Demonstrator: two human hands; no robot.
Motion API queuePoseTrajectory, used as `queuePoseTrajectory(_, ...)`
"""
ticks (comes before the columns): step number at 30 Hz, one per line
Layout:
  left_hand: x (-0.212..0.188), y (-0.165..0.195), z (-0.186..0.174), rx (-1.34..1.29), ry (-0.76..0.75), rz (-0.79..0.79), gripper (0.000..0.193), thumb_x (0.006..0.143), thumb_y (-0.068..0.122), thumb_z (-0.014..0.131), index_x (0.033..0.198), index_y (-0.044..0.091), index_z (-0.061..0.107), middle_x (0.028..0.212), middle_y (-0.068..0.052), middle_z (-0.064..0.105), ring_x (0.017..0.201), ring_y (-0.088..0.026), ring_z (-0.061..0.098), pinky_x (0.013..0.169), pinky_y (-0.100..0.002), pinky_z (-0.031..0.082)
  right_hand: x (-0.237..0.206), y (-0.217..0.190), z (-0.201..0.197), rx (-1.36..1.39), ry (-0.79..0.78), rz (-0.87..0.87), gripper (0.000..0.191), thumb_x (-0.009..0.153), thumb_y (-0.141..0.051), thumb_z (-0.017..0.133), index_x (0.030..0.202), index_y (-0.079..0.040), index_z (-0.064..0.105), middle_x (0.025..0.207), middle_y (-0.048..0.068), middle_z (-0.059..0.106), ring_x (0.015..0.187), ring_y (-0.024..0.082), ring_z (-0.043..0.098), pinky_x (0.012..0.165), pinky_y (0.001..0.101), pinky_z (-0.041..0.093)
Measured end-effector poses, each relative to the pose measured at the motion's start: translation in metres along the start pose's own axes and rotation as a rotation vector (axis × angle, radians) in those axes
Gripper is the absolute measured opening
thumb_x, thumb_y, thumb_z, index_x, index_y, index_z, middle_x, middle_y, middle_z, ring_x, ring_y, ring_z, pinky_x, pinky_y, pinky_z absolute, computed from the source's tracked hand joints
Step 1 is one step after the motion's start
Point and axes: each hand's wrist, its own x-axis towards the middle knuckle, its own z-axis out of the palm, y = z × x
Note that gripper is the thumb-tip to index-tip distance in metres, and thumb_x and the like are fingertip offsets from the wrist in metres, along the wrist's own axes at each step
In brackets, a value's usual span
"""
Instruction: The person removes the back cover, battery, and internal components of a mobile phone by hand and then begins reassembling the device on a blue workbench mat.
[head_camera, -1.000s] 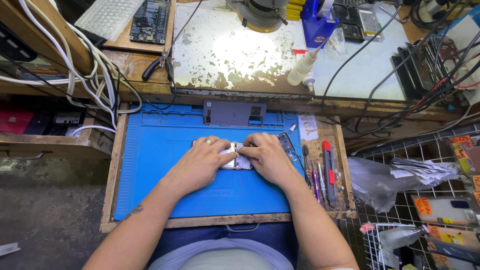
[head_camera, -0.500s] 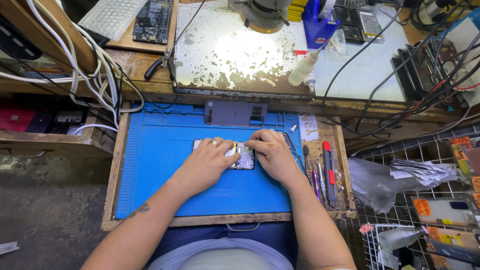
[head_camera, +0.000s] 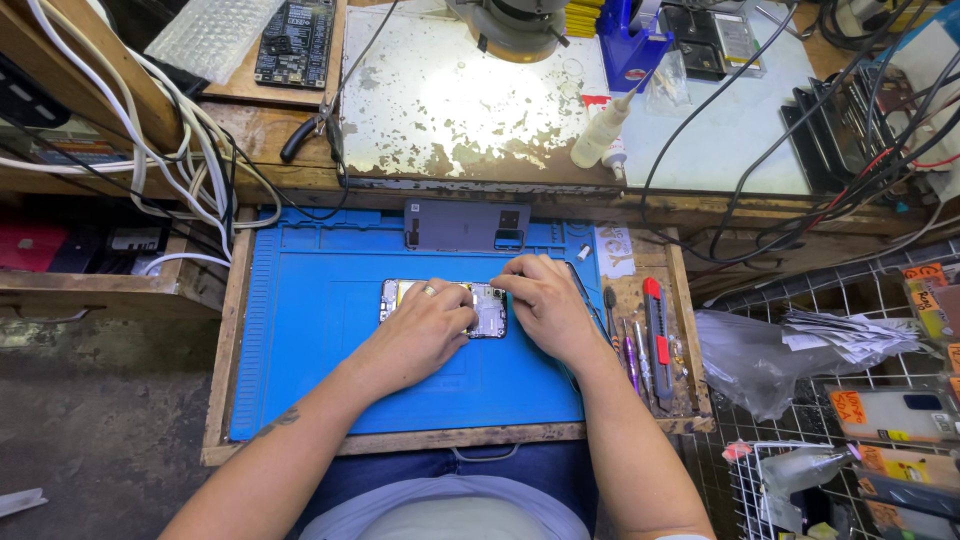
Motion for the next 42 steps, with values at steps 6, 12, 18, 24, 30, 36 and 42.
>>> queuePoseTrajectory(6, 0.002, -0.001, 0.01, -0.061, 0.037, -0.078, 0.013, 0.086, 0.016, 0.072, 0.092, 0.005, 0.068, 0.105, -0.008, 0.063, 0.106, -0.03, 0.057, 0.093, -0.046, 0.043, -0.001, -0.001, 0.003, -0.001, -0.007, -0.011, 0.028, 0.08, -0.001, 0.068, 0.105, -0.011, 0.075, 0.11, 0.005, 0.068, 0.106, 0.026, 0.063, 0.092, 0.0405, 0.044)
queuePoseTrajectory(12, 0.0, -0.003, 0.012, -0.093, 0.054, -0.092, 0.009, 0.087, 0.013, 0.069, 0.089, 0.005, 0.065, 0.102, -0.009, 0.062, 0.102, -0.031, 0.056, 0.092, -0.046, 0.042, -0.003, -0.002, 0.003, 0.019, -0.015, 0.001, 0.029, 0.079, 0.0, 0.067, 0.106, -0.01, 0.075, 0.11, 0.006, 0.068, 0.107, 0.027, 0.063, 0.092, 0.0408, 0.044)
queuePoseTrajectory(18, 0.0, -0.004, 0.006, -0.147, 0.012, -0.14, 0.009, 0.089, 0.013, 0.068, 0.093, 0.005, 0.066, 0.104, -0.01, 0.062, 0.101, -0.032, 0.056, 0.09, -0.045, 0.046, -0.003, -0.002, 0.0, 0.082, -0.005, 0.025, 0.026, 0.083, -0.001, 0.066, 0.106, -0.009, 0.074, 0.109, 0.006, 0.068, 0.108, 0.028, 0.063, 0.095, 0.0397, 0.045)
queuePoseTrajectory(24, -0.006, -0.014, -0.023, -0.017, 0.059, -0.203, 0.022, 0.087, 0.02, 0.072, 0.103, 0.005, 0.068, 0.119, -0.009, 0.063, 0.116, -0.032, 0.056, 0.097, -0.047, 0.045, -0.003, 0.0, -0.005, 0.144, 0.013, 0.088, 0.02, 0.088, -0.004, 0.066, 0.105, -0.009, 0.074, 0.107, 0.006, 0.068, 0.108, 0.028, 0.064, 0.096, 0.0389, 0.047)
queuePoseTrajectory(30, -0.01, -0.017, -0.041, 0.032, -0.128, -0.216, 0.071, 0.068, 0.03, 0.086, 0.13, 0.007, 0.06, 0.138, -0.013, 0.052, 0.134, -0.034, 0.041, 0.11, -0.047, 0.032, -0.001, -0.002, -0.006, 0.131, -0.108, 0.08, 0.017, 0.085, -0.009, 0.069, 0.102, -0.008, 0.073, 0.106, 0.008, 0.068, 0.106, 0.029, 0.064, 0.095, 0.0409, 0.047)
queuePoseTrajectory(36, -0.008, -0.014, -0.045, 0.001, -0.204, -0.274, 0.069, 0.07, 0.027, 0.084, 0.131, 0.009, 0.058, 0.134, -0.008, 0.055, 0.131, -0.03, 0.046, 0.11, -0.043, 0.036, 0.001, -0.004, -0.007, 0.218, -0.084, 0.103, 0.016, 0.085, -0.01, 0.071, 0.1, -0.007, 0.073, 0.102, 0.008, 0.069, 0.102, 0.029, 0.066, 0.091, 0.04, 0.05)
queuePoseTrajectory(42, -0.011, -0.016, -0.048, -0.014, -0.2, -0.246, 0.069, 0.07, 0.023, 0.083, 0.132, 0.007, 0.058, 0.134, -0.009, 0.055, 0.131, -0.031, 0.046, 0.11, -0.044, 0.035, 0.003, -0.007, -0.007, 0.241, -0.077, 0.144, 0.014, 0.086, -0.009, 0.071, 0.1, -0.005, 0.073, 0.101, 0.009, 0.069, 0.099, 0.028, 0.066, 0.087, 0.0385, 0.052)
